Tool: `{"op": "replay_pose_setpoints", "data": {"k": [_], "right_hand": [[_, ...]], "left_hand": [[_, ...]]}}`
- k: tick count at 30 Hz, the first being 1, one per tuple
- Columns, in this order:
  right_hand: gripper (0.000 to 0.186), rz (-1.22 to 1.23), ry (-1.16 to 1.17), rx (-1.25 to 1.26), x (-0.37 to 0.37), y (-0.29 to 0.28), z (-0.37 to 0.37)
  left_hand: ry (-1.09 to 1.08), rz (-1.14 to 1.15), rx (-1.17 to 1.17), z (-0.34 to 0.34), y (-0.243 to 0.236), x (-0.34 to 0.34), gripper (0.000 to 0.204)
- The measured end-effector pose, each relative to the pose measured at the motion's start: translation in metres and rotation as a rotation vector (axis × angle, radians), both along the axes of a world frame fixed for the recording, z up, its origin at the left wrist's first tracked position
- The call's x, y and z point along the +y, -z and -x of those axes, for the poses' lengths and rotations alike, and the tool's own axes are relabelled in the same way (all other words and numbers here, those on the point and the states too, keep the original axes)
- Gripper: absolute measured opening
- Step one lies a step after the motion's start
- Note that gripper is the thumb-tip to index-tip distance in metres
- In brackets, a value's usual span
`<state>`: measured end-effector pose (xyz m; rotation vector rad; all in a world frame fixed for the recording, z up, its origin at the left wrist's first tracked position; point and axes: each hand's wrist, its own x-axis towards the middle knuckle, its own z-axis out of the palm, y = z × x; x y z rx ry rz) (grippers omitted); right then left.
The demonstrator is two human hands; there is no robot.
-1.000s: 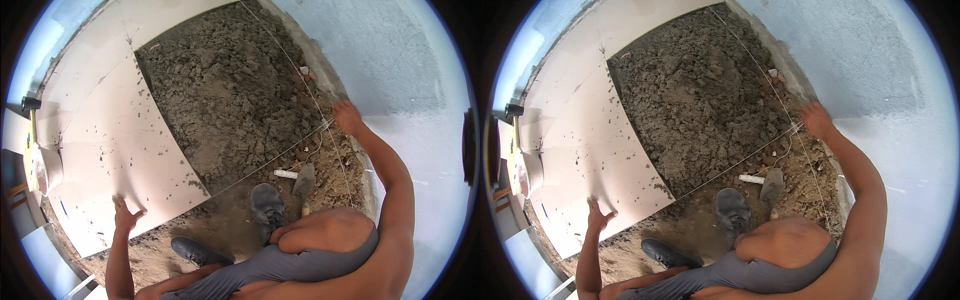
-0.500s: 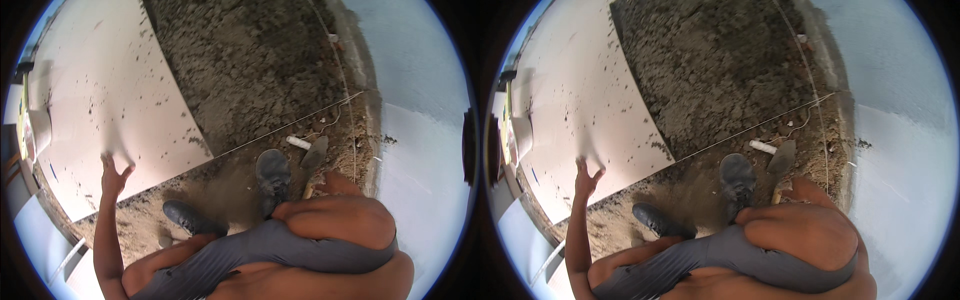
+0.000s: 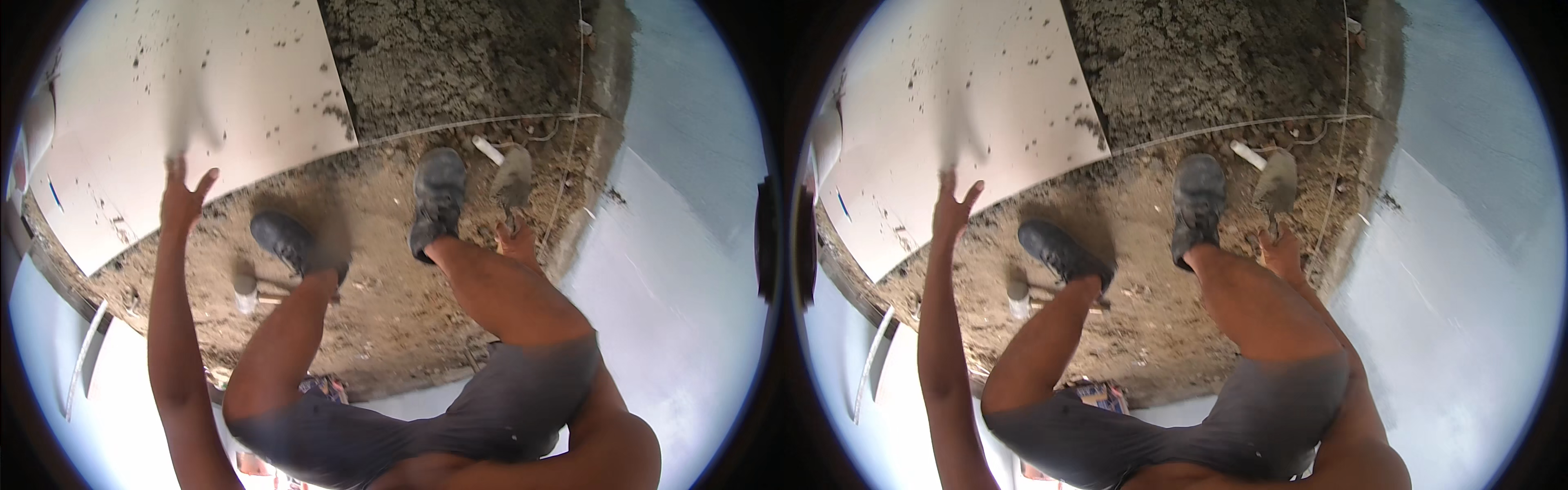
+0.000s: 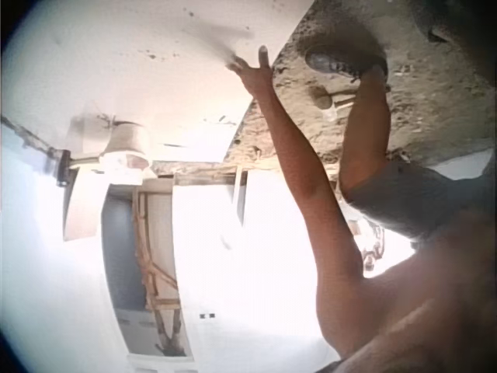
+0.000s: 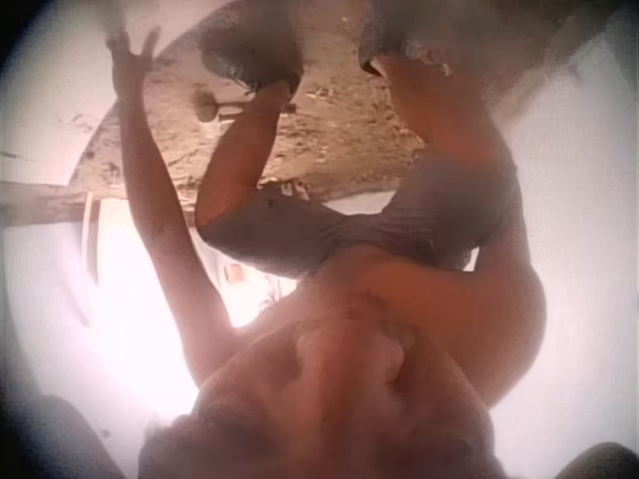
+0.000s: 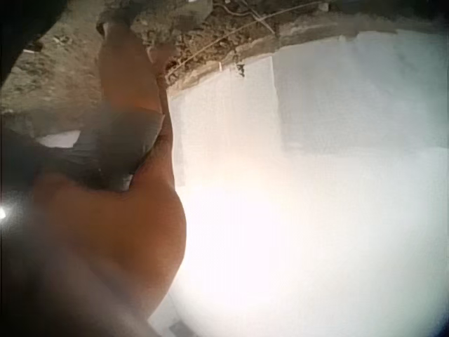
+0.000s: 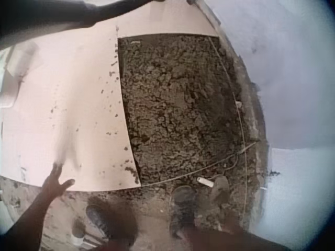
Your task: The person pours cement from a bucket onto the floor, spreads it with a trowel, and places a tile. They then use a mallet to tap the tile into position and continue spreading cement to prepare for the next tile.
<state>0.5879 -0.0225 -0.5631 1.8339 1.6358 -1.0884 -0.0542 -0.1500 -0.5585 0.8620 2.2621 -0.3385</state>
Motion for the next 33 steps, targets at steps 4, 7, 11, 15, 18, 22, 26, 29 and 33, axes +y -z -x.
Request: {"op": "replay_pose_setpoints", "data": {"k": [4,7,11,15,18,22,26,29,33], "right_hand": [[0.043,-0.184,-0.286,-0.230,0.037,-0.092,0.058],[0.037,-0.304,-0.614,-0.333,0.053,-0.102,0.069],[0.034,0.121,-0.803,-0.500,0.092,-0.144,0.104],[0.030,0.334,-0.894,-0.444,0.097,-0.224,0.091],[0.038,0.395,-0.911,-0.498,0.105,-0.272,0.045],[0.019,0.521,-0.728,-0.309,0.136,-0.304,0.011],[0.029,0.734,-0.510,-0.364,0.138,-0.376,0.108],[0.026,0.682,-0.503,-0.374,0.117,-0.424,0.200],[0.021,0.271,-0.724,-0.471,0.094,-0.419,0.278]], "left_hand": [[-0.302,0.097,-0.529,-0.105,-0.051,-0.080,0.084],[-0.427,0.322,-0.754,-0.179,-0.132,-0.112,0.084],[-1.386,0.157,-0.960,-0.229,-0.183,-0.183,0.091],[-1.257,0.172,-0.983,-0.252,-0.303,-0.173,0.081],[-1.411,0.061,-1.018,-0.290,-0.382,-0.193,0.083],[-1.359,-0.240,-0.678,-0.374,-0.405,-0.236,0.082],[-1.418,-0.145,-0.667,-0.369,-0.500,-0.228,0.079],[-1.308,-0.172,-0.741,-0.430,-0.495,-0.260,0.081],[-1.397,-0.305,-0.699,-0.520,-0.477,-0.258,0.080]]}}
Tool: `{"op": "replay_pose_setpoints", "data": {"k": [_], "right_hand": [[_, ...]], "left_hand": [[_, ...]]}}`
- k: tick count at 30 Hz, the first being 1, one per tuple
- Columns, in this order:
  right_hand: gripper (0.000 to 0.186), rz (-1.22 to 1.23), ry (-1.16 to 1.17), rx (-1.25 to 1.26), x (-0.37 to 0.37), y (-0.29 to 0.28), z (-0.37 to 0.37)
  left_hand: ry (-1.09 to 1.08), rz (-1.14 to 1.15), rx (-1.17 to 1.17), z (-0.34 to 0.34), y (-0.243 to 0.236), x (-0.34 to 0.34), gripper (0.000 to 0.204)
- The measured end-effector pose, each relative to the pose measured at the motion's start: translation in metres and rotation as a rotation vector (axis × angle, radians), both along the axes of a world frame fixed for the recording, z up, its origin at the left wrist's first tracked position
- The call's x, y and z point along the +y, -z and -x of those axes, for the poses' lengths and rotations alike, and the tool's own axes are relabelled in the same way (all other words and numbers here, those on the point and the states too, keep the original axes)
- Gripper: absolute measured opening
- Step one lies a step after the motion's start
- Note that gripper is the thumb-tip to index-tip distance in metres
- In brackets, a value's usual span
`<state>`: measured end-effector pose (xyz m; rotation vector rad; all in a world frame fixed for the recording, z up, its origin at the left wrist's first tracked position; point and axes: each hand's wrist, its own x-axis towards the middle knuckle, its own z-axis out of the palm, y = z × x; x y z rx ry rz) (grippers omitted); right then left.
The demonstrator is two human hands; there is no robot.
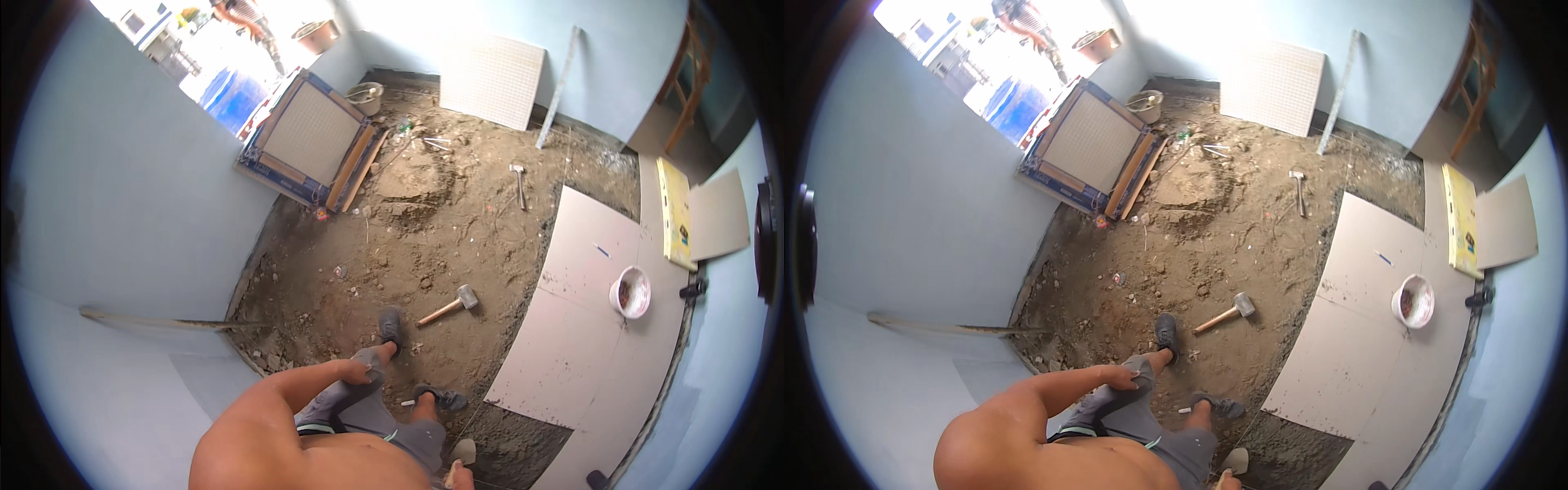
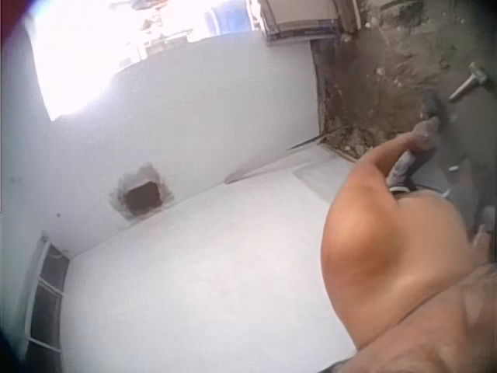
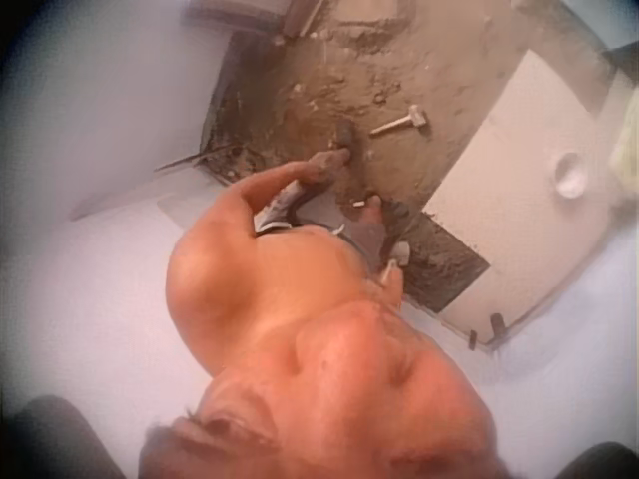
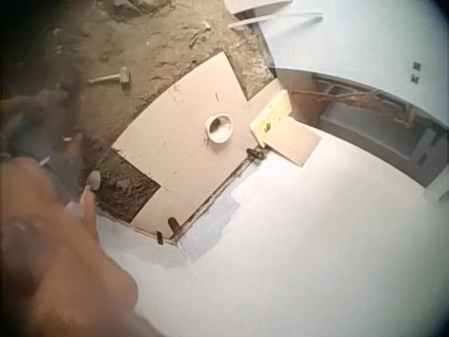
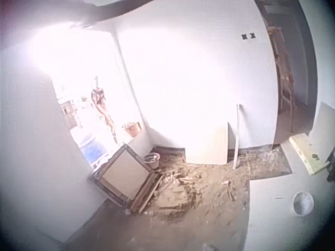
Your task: The person pours cement from a bucket onto the floor, spreads it with a trowel, and places a tile. They then use a mallet to tap the tile into position and continue spreading cement to prepare for the next tile.
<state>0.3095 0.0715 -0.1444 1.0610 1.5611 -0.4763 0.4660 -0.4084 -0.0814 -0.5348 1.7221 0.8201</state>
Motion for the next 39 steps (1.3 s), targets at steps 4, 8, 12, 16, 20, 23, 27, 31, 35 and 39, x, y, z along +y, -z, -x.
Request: {"op": "replay_pose_setpoints", "data": {"k": [4,8,12,16,20,23,27,31,35,39], "right_hand": [[0.028,0.228,-0.102,0.159,-0.037,-0.011,0.066],[0.024,0.160,-0.339,0.340,-0.145,-0.095,0.111],[0.026,0.157,-0.249,0.199,-0.209,-0.109,0.137],[0.037,0.105,-0.122,0.197,-0.254,-0.139,0.123],[0.033,0.061,-0.562,0.305,-0.259,-0.079,0.128],[0.031,-0.027,-0.465,0.385,-0.316,-0.101,0.141],[0.029,-0.063,-0.260,0.417,-0.402,-0.127,0.171],[0.033,0.146,-0.057,0.144,-0.421,-0.057,0.265],[0.034,0.115,-0.081,0.100,-0.511,-0.068,0.349],[0.031,0.459,-0.299,0.006,-0.626,-0.064,0.463]], "left_hand": [[-0.409,0.123,0.090,-0.059,-0.003,-0.022,0.084],[-0.703,0.007,0.021,-0.057,-0.047,-0.096,0.084],[-0.915,0.068,0.034,-0.103,-0.005,-0.174,0.082],[-1.156,0.163,0.030,-0.114,-0.026,-0.245,0.078],[-1.220,0.213,0.099,-0.106,-0.046,-0.288,0.076],[-1.293,0.198,0.007,-0.094,-0.046,-0.303,0.075],[-1.434,0.137,-0.132,-0.089,-0.013,-0.291,0.073],[-1.549,0.126,-0.180,-0.050,0.016,-0.306,0.070],[-1.840,0.110,-0.231,0.019,-0.028,-0.332,0.069],[-1.758,0.242,0.006,0.082,-0.039,-0.397,0.068]]}}
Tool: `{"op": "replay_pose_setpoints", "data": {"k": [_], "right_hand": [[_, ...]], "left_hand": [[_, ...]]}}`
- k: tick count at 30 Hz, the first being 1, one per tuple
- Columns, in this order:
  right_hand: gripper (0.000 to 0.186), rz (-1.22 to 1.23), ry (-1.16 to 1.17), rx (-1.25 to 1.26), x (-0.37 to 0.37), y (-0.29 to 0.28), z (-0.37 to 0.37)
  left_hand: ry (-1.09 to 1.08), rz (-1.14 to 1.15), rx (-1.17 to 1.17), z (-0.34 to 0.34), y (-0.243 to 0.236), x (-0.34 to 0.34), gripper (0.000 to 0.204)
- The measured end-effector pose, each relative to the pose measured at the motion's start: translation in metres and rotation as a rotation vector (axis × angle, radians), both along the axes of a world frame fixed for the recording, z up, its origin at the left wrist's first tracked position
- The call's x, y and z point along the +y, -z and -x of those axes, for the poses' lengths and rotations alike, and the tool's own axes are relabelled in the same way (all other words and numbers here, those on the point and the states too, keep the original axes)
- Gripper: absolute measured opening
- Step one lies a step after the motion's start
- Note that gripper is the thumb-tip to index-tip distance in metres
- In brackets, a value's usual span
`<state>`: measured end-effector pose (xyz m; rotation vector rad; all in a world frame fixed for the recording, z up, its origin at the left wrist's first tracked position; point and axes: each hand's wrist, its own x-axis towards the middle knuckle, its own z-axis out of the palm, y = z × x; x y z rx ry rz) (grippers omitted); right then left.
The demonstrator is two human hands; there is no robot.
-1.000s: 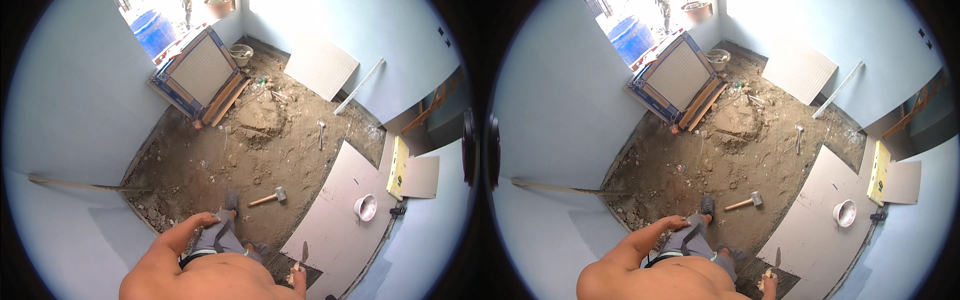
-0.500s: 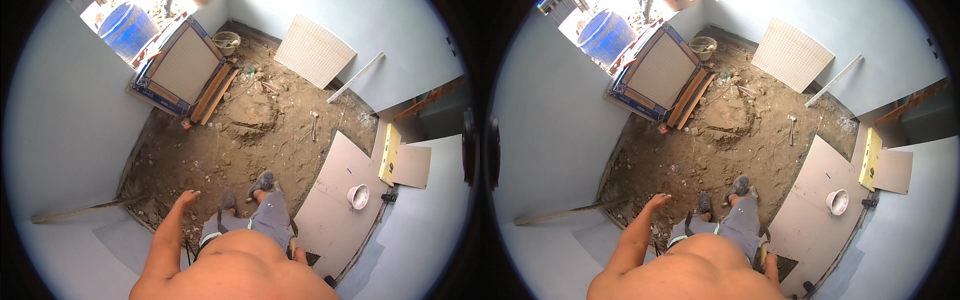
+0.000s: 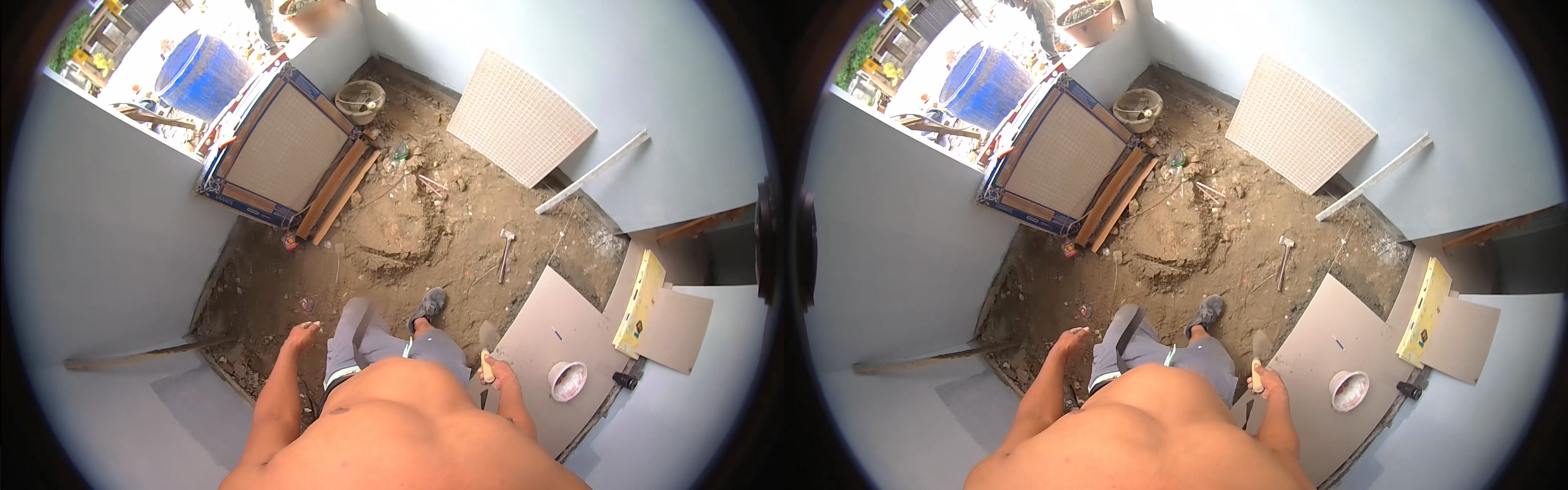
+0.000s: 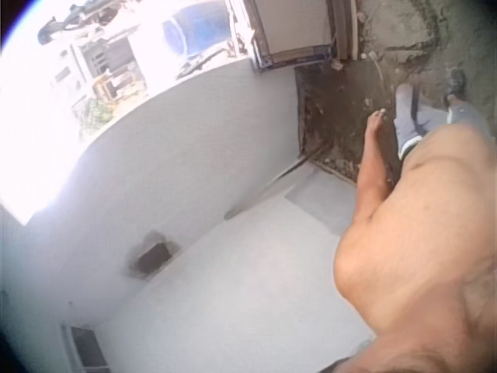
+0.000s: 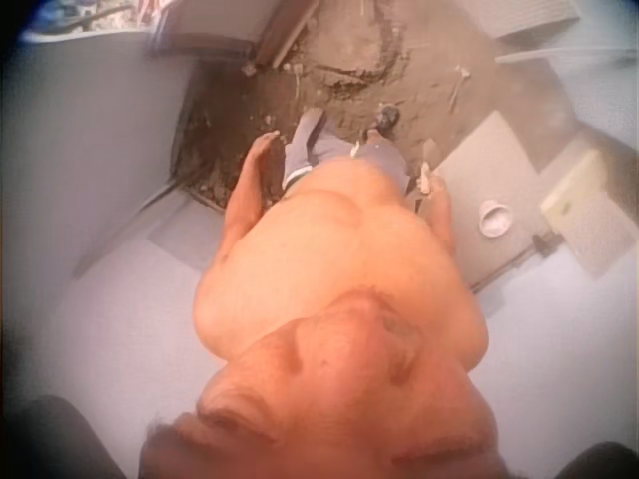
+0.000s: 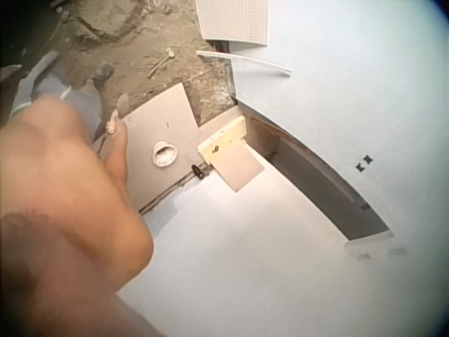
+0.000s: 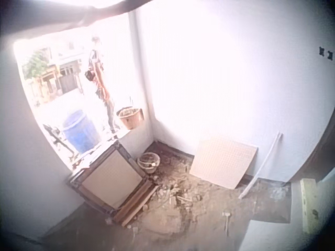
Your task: The person pours cement from a bucket onto the floor, spreads it with a trowel, and places a tile. They then use a mallet to tap the tile into position and continue spreading cement to prepare for the next tile.
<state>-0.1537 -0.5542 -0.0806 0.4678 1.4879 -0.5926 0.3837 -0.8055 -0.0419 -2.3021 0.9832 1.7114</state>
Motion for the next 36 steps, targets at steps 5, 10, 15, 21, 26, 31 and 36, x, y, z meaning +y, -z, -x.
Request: {"op": "replay_pose_setpoints", "data": {"k": [5,10,15,21,26,31,36], "right_hand": [[0.027,0.214,-0.567,0.240,-0.155,-0.041,0.084],[0.030,0.164,-0.497,0.370,-0.266,-0.021,0.110],[0.036,-0.029,-0.498,0.385,-0.321,0.007,0.121],[0.030,-0.337,-0.453,0.231,-0.354,-0.022,0.149],[0.029,-0.186,-0.487,0.445,-0.493,-0.046,0.165],[0.039,0.277,-0.658,0.785,-0.709,-0.109,0.136],[0.034,0.861,-0.708,0.597,-0.887,-0.246,0.056]], "left_hand": [[-0.013,0.163,0.050,0.076,-0.040,-0.075,0.067],[0.027,0.137,-0.001,0.105,-0.022,-0.125,0.067],[-0.242,-0.145,0.006,0.093,0.048,-0.122,0.066],[-0.527,-0.269,0.081,0.107,0.037,-0.193,0.059],[-0.717,0.068,0.175,0.098,-0.075,-0.340,0.060],[-0.848,0.340,0.213,0.069,-0.133,-0.409,0.065],[-0.999,0.308,0.054,0.070,-0.127,-0.375,0.062]]}}
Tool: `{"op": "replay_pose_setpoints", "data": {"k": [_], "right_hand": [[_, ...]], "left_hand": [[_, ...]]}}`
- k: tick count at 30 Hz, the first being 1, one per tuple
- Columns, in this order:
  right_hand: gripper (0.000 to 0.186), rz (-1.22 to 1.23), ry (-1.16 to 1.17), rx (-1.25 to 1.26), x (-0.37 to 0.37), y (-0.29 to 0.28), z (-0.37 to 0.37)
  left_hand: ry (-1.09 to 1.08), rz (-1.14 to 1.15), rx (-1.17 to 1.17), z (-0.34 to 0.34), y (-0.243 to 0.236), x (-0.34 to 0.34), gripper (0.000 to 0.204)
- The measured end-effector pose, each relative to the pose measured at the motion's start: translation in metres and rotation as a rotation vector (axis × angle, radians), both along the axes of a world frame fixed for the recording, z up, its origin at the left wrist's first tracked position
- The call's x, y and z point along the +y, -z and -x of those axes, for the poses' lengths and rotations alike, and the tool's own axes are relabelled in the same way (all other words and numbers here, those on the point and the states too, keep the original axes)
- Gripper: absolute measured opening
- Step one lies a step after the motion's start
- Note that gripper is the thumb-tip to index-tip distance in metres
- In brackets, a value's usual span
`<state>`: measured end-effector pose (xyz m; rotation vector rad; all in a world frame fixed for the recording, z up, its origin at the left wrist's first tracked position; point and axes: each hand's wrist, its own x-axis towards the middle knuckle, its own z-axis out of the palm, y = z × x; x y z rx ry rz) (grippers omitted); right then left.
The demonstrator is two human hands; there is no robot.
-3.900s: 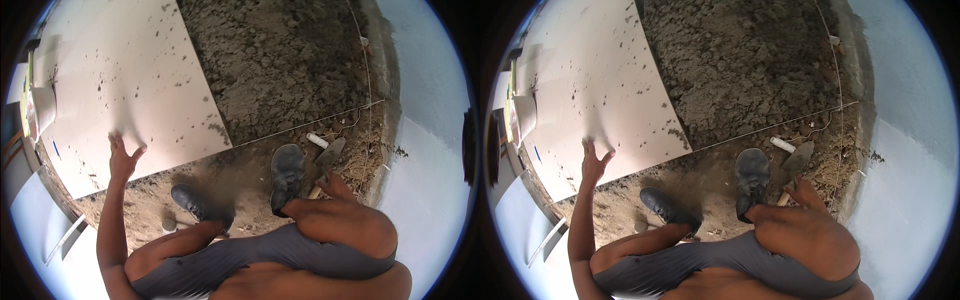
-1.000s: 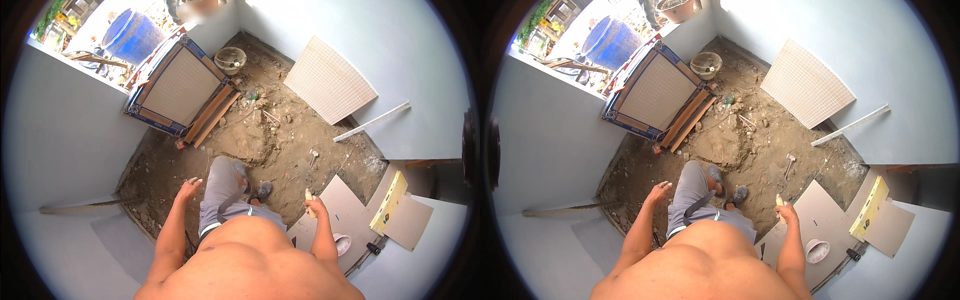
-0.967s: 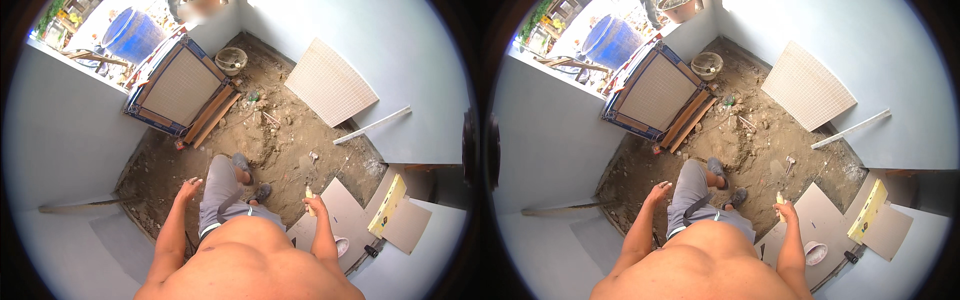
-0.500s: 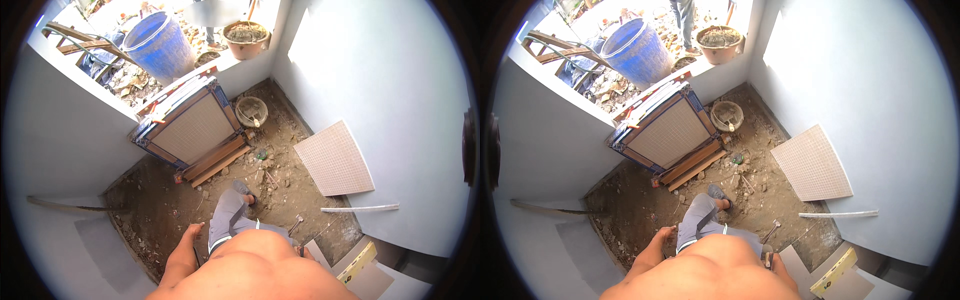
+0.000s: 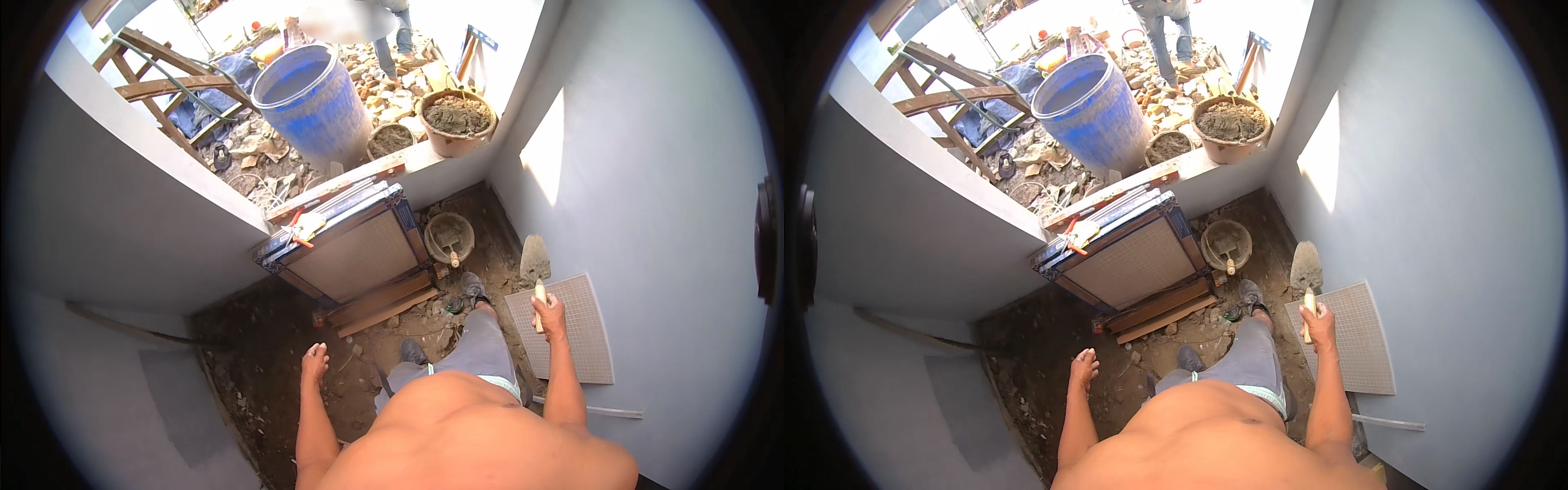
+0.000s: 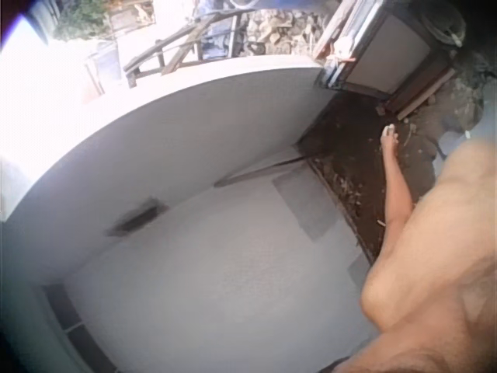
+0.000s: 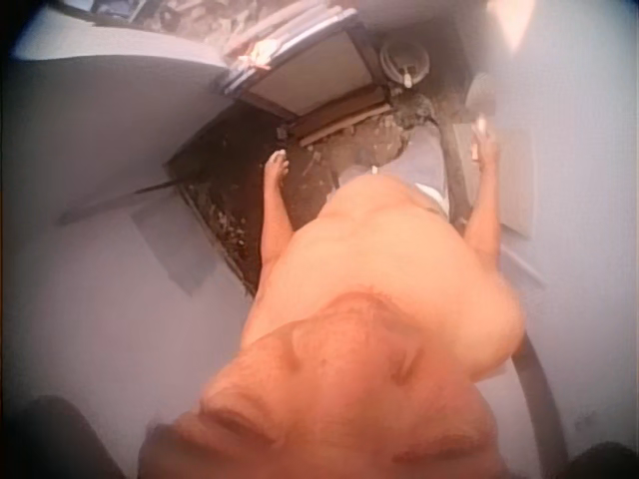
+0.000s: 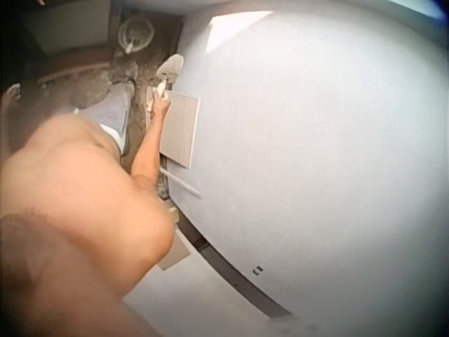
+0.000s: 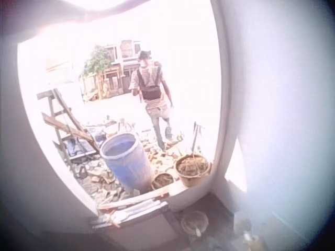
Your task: The person pours cement from a bucket onto the floor, spreads it with a trowel, and places a tile. They then use a mallet to tap the tile into position and continue spreading cement to prepare for the next tile.
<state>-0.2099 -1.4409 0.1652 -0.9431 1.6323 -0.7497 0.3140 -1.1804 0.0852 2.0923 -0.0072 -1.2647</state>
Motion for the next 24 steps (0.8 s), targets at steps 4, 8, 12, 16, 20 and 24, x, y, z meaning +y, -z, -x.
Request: {"op": "replay_pose_setpoints", "data": {"k": [4,8,12,16,20,24], "right_hand": [[0.028,0.177,-0.160,-0.081,-0.145,-0.040,-0.068],[0.027,0.066,-0.360,-0.209,-0.301,-0.045,-0.123],[0.054,0.150,-0.417,-0.370,-0.427,-0.032,-0.202],[0.058,0.081,-0.523,-0.567,-0.548,0.006,-0.220],[0.055,-0.118,-0.542,-0.569,-0.627,0.022,-0.241],[0.044,-0.263,-0.679,-0.636,-0.662,0.026,-0.277]], "left_hand": [[-0.133,-0.222,0.023,0.039,0.034,0.057,0.053],[-0.459,-0.341,0.078,0.114,0.044,0.056,0.052],[-0.928,-0.343,0.132,0.215,0.053,0.038,0.046],[-0.916,-0.329,0.358,0.316,0.026,-0.021,0.060],[-1.016,-0.342,0.348,0.375,-0.012,-0.067,0.077],[-1.221,-0.388,0.222,0.450,0.010,-0.096,0.071]]}}
